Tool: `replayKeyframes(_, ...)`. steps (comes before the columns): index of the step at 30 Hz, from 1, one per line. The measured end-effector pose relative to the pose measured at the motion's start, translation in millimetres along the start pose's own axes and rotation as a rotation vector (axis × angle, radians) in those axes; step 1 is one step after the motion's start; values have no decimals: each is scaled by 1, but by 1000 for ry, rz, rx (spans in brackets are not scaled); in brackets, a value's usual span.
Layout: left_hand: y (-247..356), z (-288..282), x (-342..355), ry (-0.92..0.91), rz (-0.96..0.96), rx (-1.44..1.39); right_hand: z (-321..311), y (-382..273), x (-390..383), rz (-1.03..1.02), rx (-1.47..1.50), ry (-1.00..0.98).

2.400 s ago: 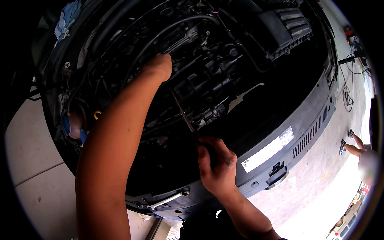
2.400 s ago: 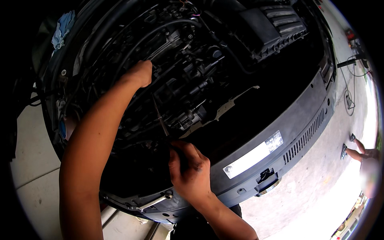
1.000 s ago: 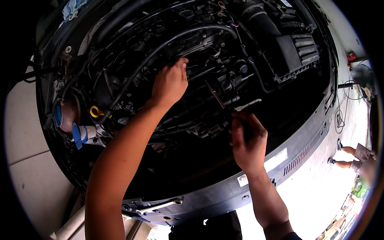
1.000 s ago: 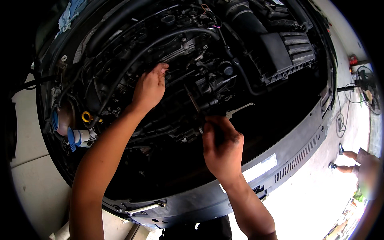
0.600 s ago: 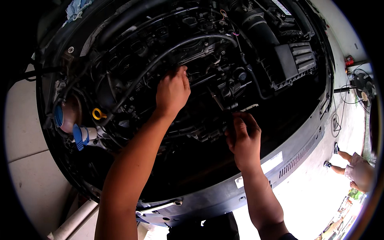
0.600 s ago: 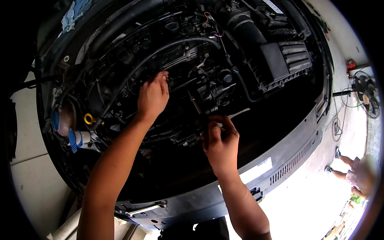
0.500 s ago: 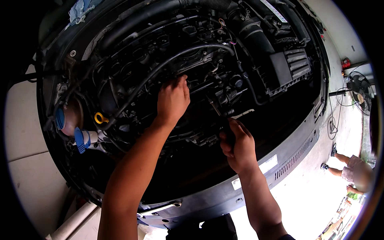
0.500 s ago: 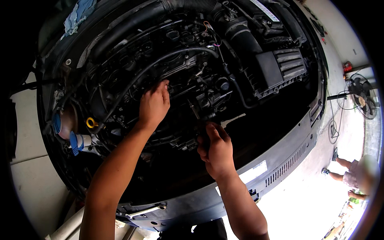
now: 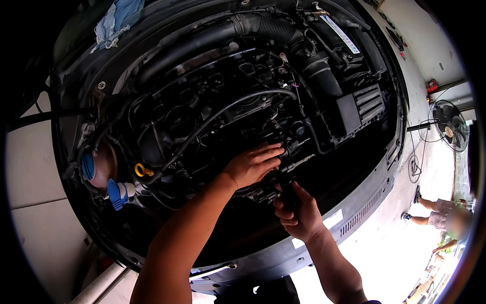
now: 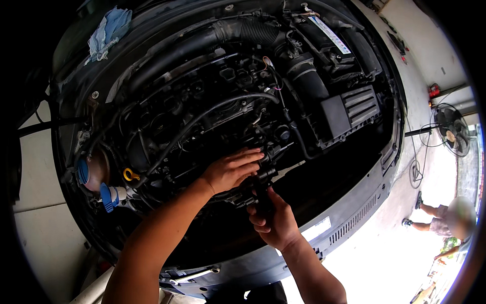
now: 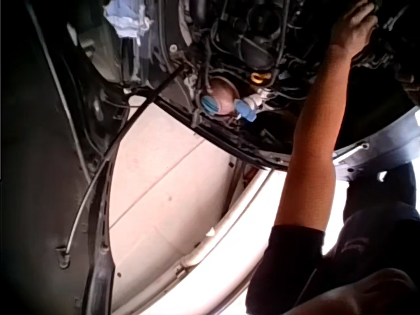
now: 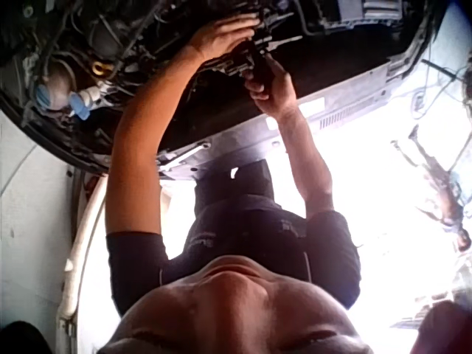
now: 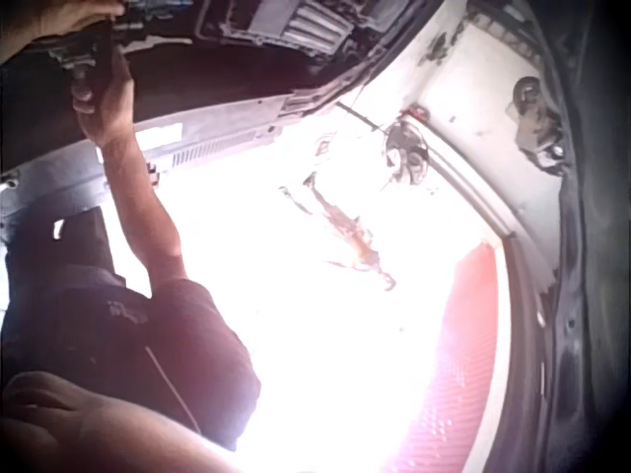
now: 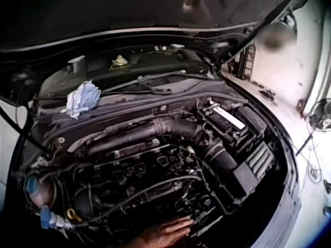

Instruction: The person uses a socket wrench to loosen and remove an oil filter from the engine bay, then uses a screwdriver to loosen components in the center of the engine.

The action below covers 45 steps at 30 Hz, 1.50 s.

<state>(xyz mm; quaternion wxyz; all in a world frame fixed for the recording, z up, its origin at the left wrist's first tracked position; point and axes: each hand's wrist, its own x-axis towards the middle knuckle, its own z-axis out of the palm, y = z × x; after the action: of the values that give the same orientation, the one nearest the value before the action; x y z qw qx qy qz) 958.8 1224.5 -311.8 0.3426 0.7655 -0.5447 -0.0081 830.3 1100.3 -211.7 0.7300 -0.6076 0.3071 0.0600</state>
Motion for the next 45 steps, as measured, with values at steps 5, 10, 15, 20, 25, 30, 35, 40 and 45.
replayKeyframes(5,2,0,3,46,-4,-67,-2,30,-2,-398,-486,236)
replayKeyframes(10,-1,-3,2,56,9,-99,3,21,1,-595,-634,225)
replayKeyframes(15,0,0,-2,61,-21,-100,2,22,-7,-275,-463,190)
replayKeyframes(20,-2,-6,1,37,-4,-84,6,0,-11,-426,-825,236)
replayKeyframes(25,-5,-7,4,-19,-28,-107,-19,14,-16,304,522,21)
replayKeyframes(30,15,-5,19,-52,-50,-172,-13,18,-27,-424,-1099,146)
replayKeyframes(35,-5,1,-3,-175,-267,-204,-7,16,-15,180,-59,46)
replayKeyframes(40,-18,28,-10,-152,-467,-571,-24,56,4,74,-108,-56)
replayKeyframes(45,-41,23,-17,-207,-171,-209,-8,56,3,-418,-1044,212)
